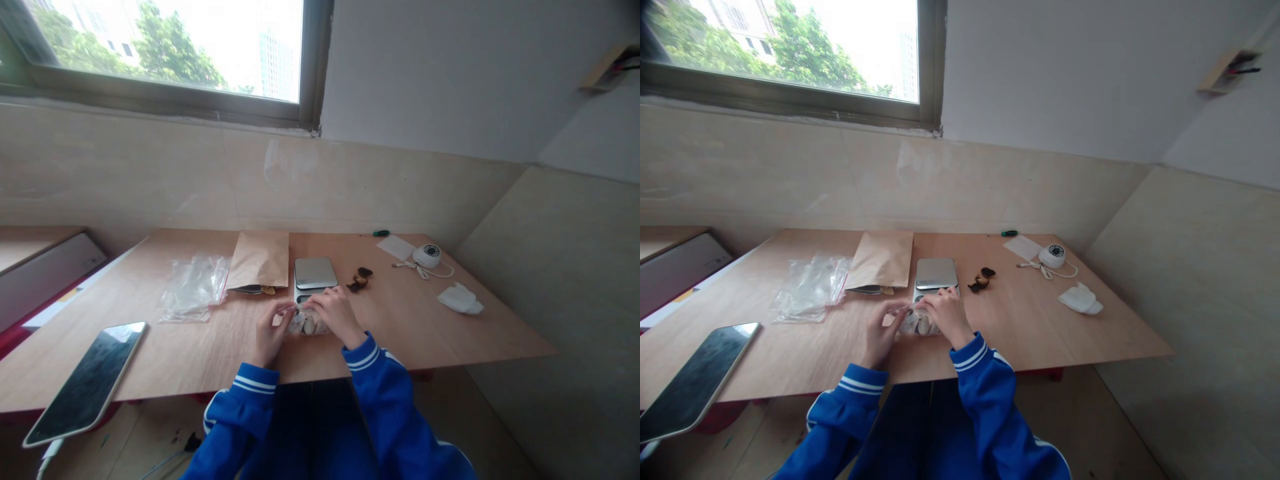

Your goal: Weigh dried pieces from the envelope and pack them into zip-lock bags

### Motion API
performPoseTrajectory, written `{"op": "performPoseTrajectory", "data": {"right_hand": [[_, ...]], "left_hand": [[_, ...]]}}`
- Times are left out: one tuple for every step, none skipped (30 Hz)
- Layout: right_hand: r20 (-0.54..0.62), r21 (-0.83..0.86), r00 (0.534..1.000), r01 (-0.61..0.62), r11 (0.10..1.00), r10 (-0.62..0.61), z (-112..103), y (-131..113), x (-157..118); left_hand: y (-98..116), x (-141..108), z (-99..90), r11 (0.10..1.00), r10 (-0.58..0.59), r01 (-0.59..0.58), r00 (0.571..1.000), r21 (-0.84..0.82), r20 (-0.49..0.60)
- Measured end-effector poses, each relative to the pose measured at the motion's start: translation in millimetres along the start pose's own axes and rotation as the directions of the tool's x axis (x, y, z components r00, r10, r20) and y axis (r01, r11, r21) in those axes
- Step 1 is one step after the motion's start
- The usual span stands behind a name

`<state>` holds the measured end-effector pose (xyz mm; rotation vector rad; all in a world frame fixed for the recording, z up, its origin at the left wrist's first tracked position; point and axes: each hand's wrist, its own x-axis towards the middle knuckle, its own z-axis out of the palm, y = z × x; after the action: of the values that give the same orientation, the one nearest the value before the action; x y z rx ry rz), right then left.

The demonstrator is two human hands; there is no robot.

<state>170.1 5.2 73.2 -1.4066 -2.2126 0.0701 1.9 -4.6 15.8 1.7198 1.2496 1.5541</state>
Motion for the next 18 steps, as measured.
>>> {"op": "performPoseTrajectory", "data": {"right_hand": [[0.002,-0.002,1.0,0.005,1.0,-0.005,0,1,-1],[-0.001,-0.004,1.0,0.012,1.0,-0.012,1,1,-1],[-0.005,-0.005,1.0,0.021,1.0,-0.021,1,0,-1],[-0.008,-0.004,0.999,0.033,0.999,-0.033,1,0,-2],[-0.012,0.0,0.999,0.044,0.999,-0.044,2,-1,-2],[-0.017,0.007,0.998,0.055,0.998,-0.054,1,-1,-2],[-0.022,0.015,0.998,0.065,0.998,-0.064,1,0,-2],[-0.025,0.021,0.997,0.072,0.997,-0.071,0,1,-3],[-0.027,0.025,0.997,0.076,0.997,-0.076,-1,4,-3],[-0.028,0.025,0.997,0.078,0.997,-0.077,-3,6,-3],[-0.03,0.023,0.997,0.076,0.997,-0.075,-4,9,-4],[-0.032,0.02,0.997,0.072,0.997,-0.071,-5,12,-4],[-0.037,0.018,0.997,0.066,0.998,-0.065,-7,14,-5],[-0.043,0.018,0.997,0.06,0.998,-0.059,-7,15,-5],[-0.046,0.022,0.997,0.057,0.998,-0.056,-8,17,-6],[-0.044,0.028,0.997,0.059,0.998,-0.058,-9,18,-6],[-0.041,0.038,0.997,0.062,0.997,-0.06,-9,19,-7],[-0.042,0.049,0.997,0.063,0.997,-0.061,-10,21,-7]], "left_hand": [[0,0,0.1,1.0,0.001,-0.001,1.0,-0.006,0.004],[0,0,0.2,1.0,0.003,-0.003,1.0,-0.012,0.004],[0,0,0.2,1.0,0.002,-0.002,1.0,-0.017,-0.005],[0,1,0.2,1.0,-0.002,0.001,1.0,-0.017,-0.017],[0,1,0.0,1.0,-0.009,0.008,0.999,-0.015,-0.036],[0,1,-0.3,1.0,-0.02,0.019,0.998,-0.013,-0.063],[0,2,-0.6,0.999,-0.035,0.034,0.995,-0.014,-0.092],[0,2,-1.0,0.998,-0.055,0.053,0.991,-0.02,-0.121],[0,3,-1.2,0.997,-0.078,0.074,0.986,-0.031,-0.144],[0,4,-1.4,0.995,-0.098,0.093,0.982,-0.044,-0.16],[0,4,-1.5,0.993,-0.114,0.106,0.98,-0.056,-0.166],[0,5,-1.5,0.991,-0.123,0.114,0.979,-0.064,-0.16],[0,5,-1.3,0.991,-0.127,0.118,0.981,-0.069,-0.15],[0,5,-1.0,0.99,-0.128,0.118,0.982,-0.074,-0.141],[1,5,-0.8,0.99,-0.128,0.118,0.982,-0.079,-0.137],[1,5,-0.7,0.989,-0.13,0.119,0.982,-0.086,-0.137],[1,5,-0.6,0.987,-0.139,0.126,0.981,-0.097,-0.139],[2,5,-0.8,0.984,-0.153,0.137,0.978,-0.114,-0.145]]}}
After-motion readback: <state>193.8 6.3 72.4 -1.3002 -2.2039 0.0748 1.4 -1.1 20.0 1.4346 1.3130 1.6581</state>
